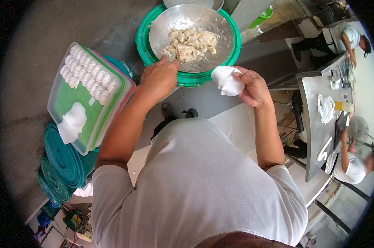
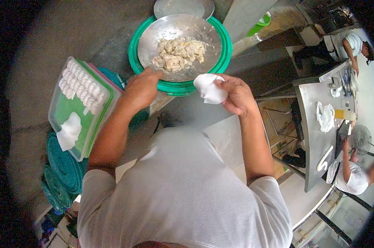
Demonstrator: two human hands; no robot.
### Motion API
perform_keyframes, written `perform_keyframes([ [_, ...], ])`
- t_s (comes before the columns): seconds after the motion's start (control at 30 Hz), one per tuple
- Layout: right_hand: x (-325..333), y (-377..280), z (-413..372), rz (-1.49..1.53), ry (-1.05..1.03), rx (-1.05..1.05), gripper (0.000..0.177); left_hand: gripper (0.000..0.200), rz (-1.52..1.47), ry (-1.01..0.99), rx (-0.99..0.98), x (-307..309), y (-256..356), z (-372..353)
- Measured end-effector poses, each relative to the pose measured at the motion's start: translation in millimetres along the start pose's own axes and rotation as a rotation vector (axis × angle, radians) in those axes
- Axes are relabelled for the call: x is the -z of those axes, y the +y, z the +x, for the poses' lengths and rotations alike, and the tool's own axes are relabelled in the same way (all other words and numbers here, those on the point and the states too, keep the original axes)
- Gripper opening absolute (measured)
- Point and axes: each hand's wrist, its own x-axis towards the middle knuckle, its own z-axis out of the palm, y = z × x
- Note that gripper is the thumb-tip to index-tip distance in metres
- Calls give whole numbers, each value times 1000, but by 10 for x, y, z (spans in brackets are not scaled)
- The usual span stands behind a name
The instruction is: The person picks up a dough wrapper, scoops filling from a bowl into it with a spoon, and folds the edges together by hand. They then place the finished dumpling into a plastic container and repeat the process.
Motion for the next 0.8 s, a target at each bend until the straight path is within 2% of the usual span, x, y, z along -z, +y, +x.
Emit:
perform_keyframes([
  [0.07,53,-23,-27,-12,12,-1,33,35,9,80,-104,108,20,-35],
  [0.17,75,-62,-65,79,84,18,32,39,8,157,-13,253,88,97],
  [0.37,255,-17,-65,21,91,56,32,40,50,-26,-77,-4,51,198],
  [0.4,232,-38,-87,35,131,59,32,40,52,-30,-78,9,46,198],
  [0.47,242,-43,-89,49,172,62,32,39,-50,115,-28,58,41,209],
  [0.57,258,-68,-63,100,163,63,33,38,-60,41,-32,-88,63,260],
  [0.63,145,-119,-92,260,173,38,34,38,-73,58,-61,-56,50,225],
  [0.7,173,-106,-91,271,161,43,36,38,-87,68,-87,-29,37,206],
  [0.8,306,-60,-8,274,88,12,38,39,-125,81,-8,-39,14,188],
])
